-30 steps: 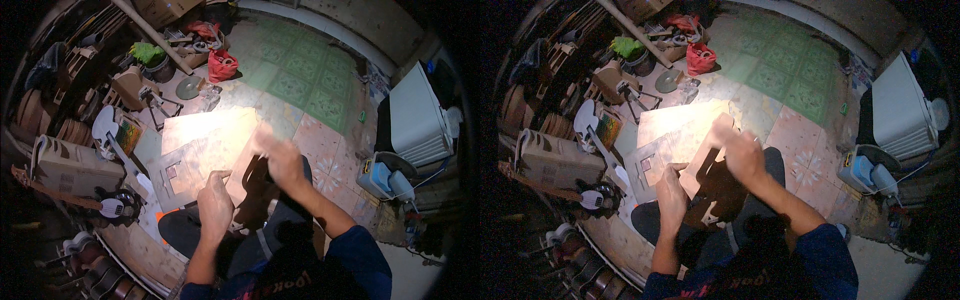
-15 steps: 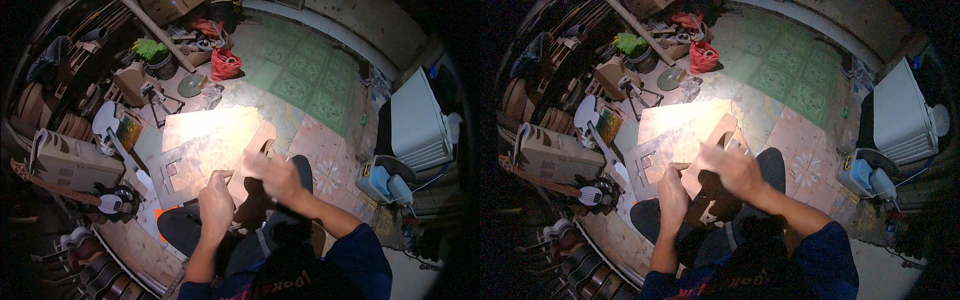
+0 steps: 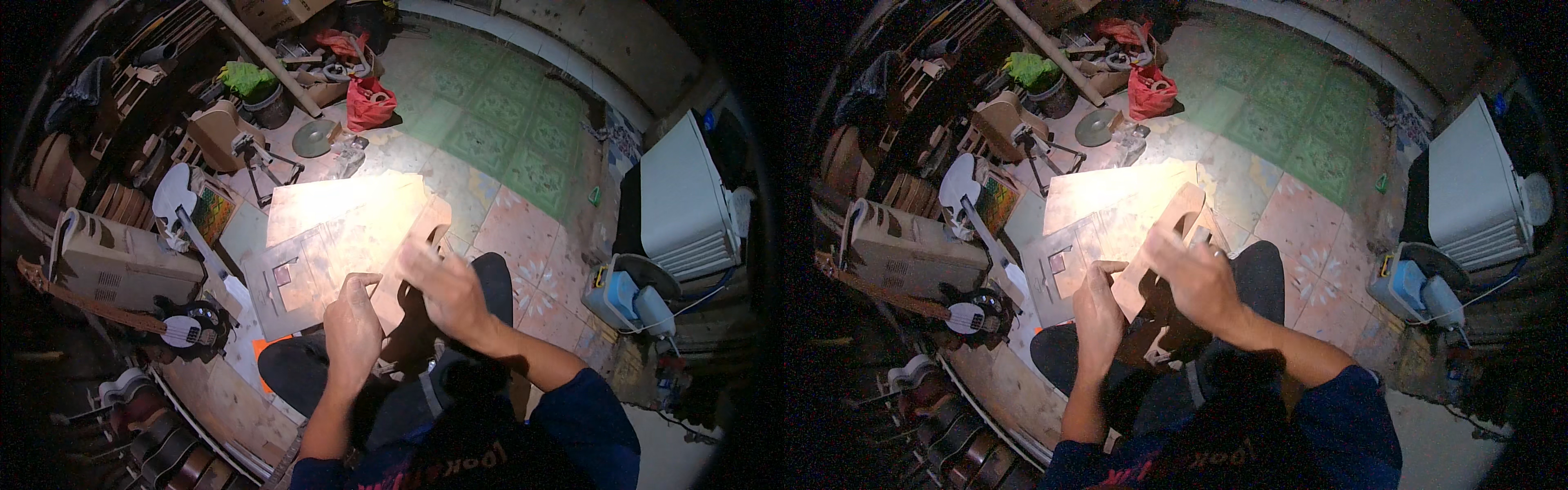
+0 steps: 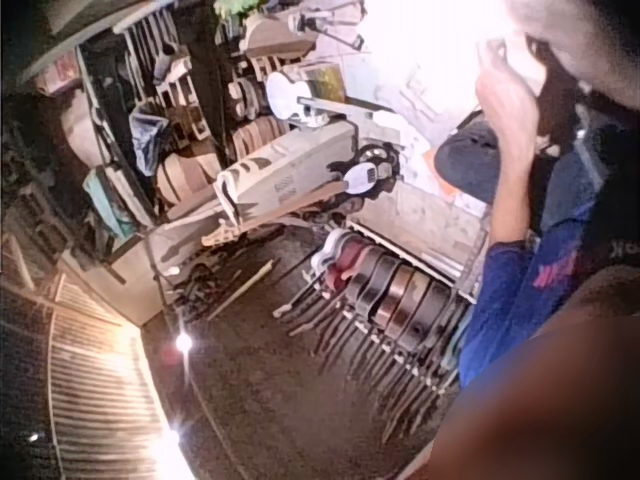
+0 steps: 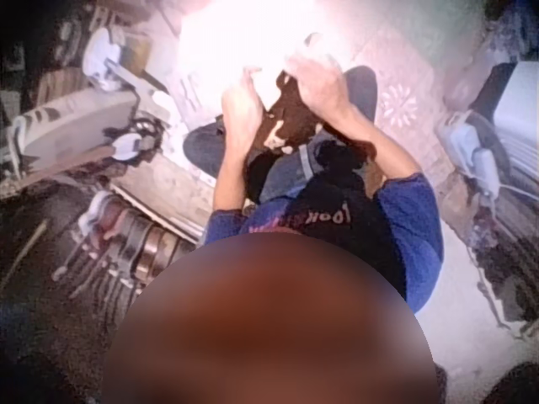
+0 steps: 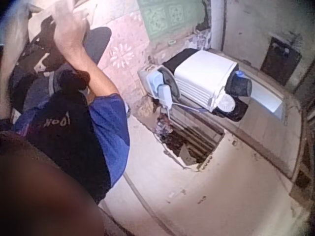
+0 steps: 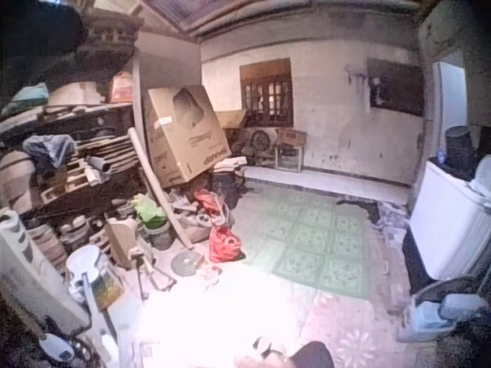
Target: The person sits on the floor and uses a knife to carve and shape a light-colored wooden piece. They repeatedly scrape the surface and edges, then switch to a sanding block to smooth the carved areas. The person handles the wood with both hands, rotating it to access different sides.
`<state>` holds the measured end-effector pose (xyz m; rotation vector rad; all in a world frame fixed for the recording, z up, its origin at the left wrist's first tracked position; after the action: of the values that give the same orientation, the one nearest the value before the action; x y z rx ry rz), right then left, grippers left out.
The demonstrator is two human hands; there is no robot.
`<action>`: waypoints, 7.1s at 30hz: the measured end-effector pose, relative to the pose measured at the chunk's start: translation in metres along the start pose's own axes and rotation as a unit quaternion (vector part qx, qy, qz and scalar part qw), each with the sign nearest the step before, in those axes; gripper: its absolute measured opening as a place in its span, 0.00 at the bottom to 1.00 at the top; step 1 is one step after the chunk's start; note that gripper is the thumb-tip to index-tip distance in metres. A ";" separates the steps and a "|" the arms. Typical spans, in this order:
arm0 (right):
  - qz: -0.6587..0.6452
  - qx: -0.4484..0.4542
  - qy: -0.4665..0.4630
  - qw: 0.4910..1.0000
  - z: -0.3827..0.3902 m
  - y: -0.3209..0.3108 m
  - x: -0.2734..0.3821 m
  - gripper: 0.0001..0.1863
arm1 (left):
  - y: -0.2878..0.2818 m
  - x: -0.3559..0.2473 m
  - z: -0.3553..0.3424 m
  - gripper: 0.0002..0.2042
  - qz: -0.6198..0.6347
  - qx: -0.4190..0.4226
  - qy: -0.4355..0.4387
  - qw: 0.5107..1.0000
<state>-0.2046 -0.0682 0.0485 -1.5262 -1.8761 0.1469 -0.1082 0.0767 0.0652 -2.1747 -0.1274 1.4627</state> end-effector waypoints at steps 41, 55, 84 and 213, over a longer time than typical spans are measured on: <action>0.112 0.170 0.021 0.979 -0.022 -0.032 -0.017 0.23 | 0.014 -0.019 0.018 0.14 -0.028 0.079 -0.037 0.996; 0.108 0.131 0.024 0.985 -0.020 -0.033 -0.028 0.26 | 0.008 -0.014 0.014 0.22 -0.039 0.054 -0.071 0.995; 0.025 -0.023 -0.062 0.997 0.005 -0.002 -0.010 0.21 | 0.006 -0.012 -0.008 0.20 -0.050 -0.012 -0.007 0.999; -0.148 0.145 0.480 0.852 0.087 0.062 -0.157 0.17 | 0.162 0.210 0.028 0.24 0.510 -0.231 -0.476 0.678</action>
<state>-0.1955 -0.1611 -0.1168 -0.8142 -1.1576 -0.3982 -0.0785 0.0205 -0.1944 -1.4675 0.5177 3.4337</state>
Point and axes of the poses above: each hand's wrist, its own z-axis away from the middle knuckle, its own y-axis out of the palm, x = y × z, the point moved 3 cm from there along -z, towards the middle knuckle, and after that the axes turned 15 degrees about -x, right-handed, at the moved point
